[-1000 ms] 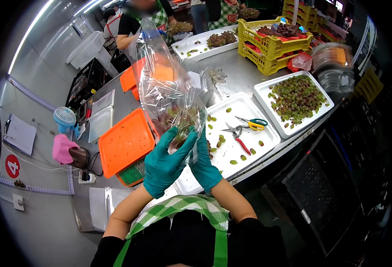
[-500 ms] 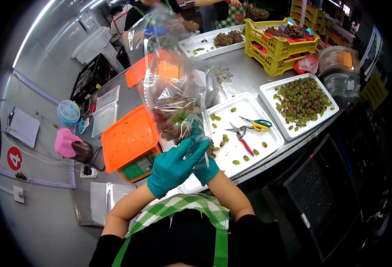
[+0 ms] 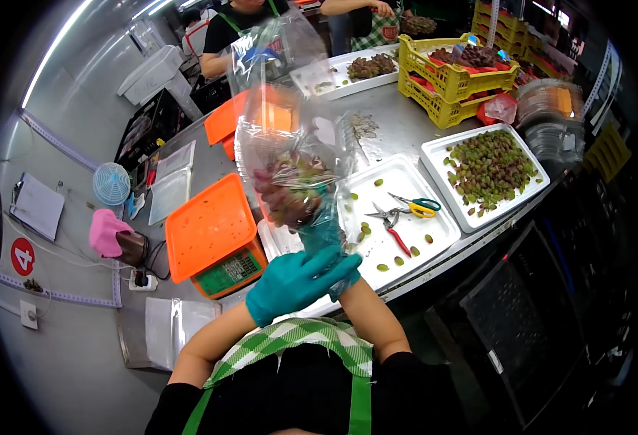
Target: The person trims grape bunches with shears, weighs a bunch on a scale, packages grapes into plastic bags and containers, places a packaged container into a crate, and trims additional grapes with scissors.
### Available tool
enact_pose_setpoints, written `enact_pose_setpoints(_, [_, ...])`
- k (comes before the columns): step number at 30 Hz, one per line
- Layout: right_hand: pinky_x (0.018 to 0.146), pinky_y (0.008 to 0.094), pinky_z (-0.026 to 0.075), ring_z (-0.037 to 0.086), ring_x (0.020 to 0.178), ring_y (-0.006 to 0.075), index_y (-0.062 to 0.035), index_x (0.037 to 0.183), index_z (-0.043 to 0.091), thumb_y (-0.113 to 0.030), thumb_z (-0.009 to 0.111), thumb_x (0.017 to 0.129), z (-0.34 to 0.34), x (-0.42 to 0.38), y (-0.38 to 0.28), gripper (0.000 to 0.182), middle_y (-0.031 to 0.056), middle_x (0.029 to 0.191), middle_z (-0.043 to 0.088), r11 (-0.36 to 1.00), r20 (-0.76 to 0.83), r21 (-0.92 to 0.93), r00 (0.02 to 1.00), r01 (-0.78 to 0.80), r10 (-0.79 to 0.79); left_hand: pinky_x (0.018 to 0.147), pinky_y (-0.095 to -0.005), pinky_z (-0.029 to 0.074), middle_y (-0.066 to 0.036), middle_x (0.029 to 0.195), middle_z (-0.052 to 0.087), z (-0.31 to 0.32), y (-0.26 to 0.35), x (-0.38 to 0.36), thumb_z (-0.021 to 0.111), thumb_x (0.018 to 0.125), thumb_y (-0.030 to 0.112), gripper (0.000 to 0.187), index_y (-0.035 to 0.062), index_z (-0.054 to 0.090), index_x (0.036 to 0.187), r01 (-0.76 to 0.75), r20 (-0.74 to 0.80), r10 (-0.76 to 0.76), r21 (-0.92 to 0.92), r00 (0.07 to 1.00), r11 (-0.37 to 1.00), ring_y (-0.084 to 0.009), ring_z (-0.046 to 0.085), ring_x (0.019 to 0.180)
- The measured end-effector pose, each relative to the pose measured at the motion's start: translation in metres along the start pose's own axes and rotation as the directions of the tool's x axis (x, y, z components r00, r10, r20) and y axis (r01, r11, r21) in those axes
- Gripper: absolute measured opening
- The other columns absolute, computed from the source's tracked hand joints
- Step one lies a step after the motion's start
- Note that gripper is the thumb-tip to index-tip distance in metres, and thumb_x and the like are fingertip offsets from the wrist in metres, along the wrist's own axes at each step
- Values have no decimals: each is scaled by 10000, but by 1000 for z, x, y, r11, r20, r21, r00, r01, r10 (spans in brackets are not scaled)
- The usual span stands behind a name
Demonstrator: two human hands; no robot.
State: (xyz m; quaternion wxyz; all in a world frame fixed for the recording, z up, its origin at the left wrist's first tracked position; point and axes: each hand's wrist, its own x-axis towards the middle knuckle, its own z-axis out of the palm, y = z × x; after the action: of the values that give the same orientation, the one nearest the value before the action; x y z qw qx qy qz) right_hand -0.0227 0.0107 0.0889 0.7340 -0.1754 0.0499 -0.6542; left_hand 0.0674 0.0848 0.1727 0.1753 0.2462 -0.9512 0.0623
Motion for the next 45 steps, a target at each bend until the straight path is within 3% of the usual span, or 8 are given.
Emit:
enact_pose_setpoints(8, [743, 389, 435, 497, 949, 287, -35, 1193, 384, -497, 439, 808, 0, 9, -10, 603, 163, 1157, 457, 889, -10, 422, 979, -180, 203, 998, -440, 208, -254, 1342, 159, 43, -33, -47, 743, 611, 221, 964, -44, 133, 1309, 417, -376, -435, -131, 818, 899, -390, 217, 1231])
enact_pose_setpoints(15, [774, 399, 412, 437, 1016, 298, -84, 1237, 374, -515, 466, 771, 29, -4, -12, 641, 128, 1258, 389, 897, 275, 322, 936, -304, 219, 719, -303, 450, -166, 1016, 557, 59, -51, -42, 614, 679, -32, 670, 30, 320, 1278, 469, -464, -628, -421, 625, 777, -262, 572, 858])
enact_pose_setpoints(18, [852, 371, 384, 461, 1041, 254, -125, 1236, 385, -448, 456, 807, 4, 1, -7, 542, 113, 1233, 421, 374, 225, 868, 930, -326, 289, 661, -294, 467, -144, 871, 601, 68, -44, -49, 542, 688, -79, 484, 44, 469, 1151, 494, -464, -626, -384, 627, 780, -262, 601, 758])
enact_pose_setpoints(23, [777, 338, 393, 468, 939, 220, -112, 1161, 404, -377, 450, 825, 0, 5, -6, 431, 87, 1113, 447, 994, 3, 104, 999, 46, -47, 690, -317, 465, -146, 873, 601, 83, -31, -73, 508, 706, -60, 297, 22, 534, 990, 437, -70, -626, -656, 776, 615, -288, 592, 822])
enact_pose_setpoints(32, [643, 279, 408, 481, 755, 158, -90, 1026, 437, -250, 440, 855, -25, 28, 9, 234, 41, 896, 494, 652, 123, -673, 922, 349, -366, 810, -306, 423, -157, 1000, 569, 74, -38, -90, 620, 728, 206, 529, 117, 420, 1209, 602, 548, -262, -653, 794, 459, -270, 554, 947])
enact_pose_setpoints(38, [575, 232, 419, 480, 637, 117, -97, 1001, 460, -236, 420, 877, 40, 32, -8, 191, 16, 805, 521, 885, -116, -234, 892, 403, -437, 1028, -388, 168, -256, 1342, 191, 14, -38, -78, 757, 548, 415, 986, 176, 217, 1337, 381, -82, -587, -686, 806, 620, -350, 173, 1268])
enact_pose_setpoints(41, [570, 218, 415, 481, 639, 109, -105, 1025, 451, -245, 415, 881, 40, 43, -9, 204, 10, 805, 521, 897, -125, -244, 905, 369, -406, 1009, -496, 135, -211, 1388, 14, -3, -26, -60, 795, 494, 390, 1156, 229, 55, 1367, 229, -350, -301, -235, 887, 945, -354, 113, 1282])
enact_pose_setpoints(45, [610, 221, 415, 472, 710, 113, -110, 1084, 405, -228, 433, 874, 36, 45, -6, 242, 18, 881, 493, 900, -122, -263, 914, 347, -388, 823, -375, 387, -144, 1278, 357, 0, -24, -26, 707, 627, 162, 480, 159, 575, 1089, 305, -340, -266, 63, 902, 950, -287, 418, 1051])
